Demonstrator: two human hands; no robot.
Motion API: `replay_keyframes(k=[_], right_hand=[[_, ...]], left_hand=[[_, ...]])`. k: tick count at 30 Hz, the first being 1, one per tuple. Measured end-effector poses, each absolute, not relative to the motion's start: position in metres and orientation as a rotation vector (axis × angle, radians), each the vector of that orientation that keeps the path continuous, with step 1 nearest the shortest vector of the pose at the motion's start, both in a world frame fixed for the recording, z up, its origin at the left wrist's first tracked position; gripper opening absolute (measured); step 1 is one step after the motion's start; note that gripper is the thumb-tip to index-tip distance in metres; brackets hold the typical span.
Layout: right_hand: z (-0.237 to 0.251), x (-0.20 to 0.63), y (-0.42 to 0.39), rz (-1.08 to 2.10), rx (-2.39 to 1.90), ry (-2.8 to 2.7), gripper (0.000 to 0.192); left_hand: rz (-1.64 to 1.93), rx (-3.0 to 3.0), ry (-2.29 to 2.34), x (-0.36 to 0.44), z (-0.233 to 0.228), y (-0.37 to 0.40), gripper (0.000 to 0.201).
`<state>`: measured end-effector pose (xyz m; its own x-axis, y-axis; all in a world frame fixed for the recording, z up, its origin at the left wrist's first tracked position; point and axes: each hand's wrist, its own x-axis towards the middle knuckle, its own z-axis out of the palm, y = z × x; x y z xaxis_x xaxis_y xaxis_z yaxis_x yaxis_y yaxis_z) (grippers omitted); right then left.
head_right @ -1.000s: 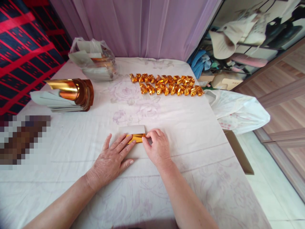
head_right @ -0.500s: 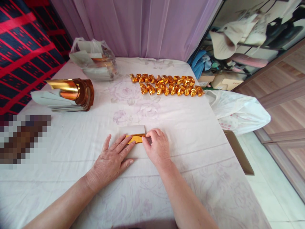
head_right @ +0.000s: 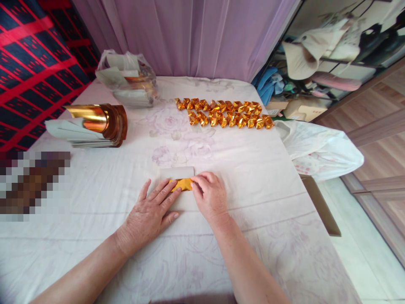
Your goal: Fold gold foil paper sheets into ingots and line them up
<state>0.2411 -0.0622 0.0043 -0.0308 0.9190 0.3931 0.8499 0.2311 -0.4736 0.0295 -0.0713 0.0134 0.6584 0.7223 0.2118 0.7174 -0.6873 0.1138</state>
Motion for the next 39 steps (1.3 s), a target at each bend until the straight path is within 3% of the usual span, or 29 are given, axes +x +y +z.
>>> replay_keyframes(k=[20, 39], right_hand=[[0.01, 0.244, -0.073, 0.056, -1.602, -2.129, 0.026], [0.014, 0.243, -0.073, 0.078, -1.583, -2.158, 0.023]], left_hand=[[0.471, 2.851, 1.163, 0.031, 0.011, -0.077, 0.042], [0.424, 2.839, 1.149, 0.03, 0.012, -0.076, 0.046]])
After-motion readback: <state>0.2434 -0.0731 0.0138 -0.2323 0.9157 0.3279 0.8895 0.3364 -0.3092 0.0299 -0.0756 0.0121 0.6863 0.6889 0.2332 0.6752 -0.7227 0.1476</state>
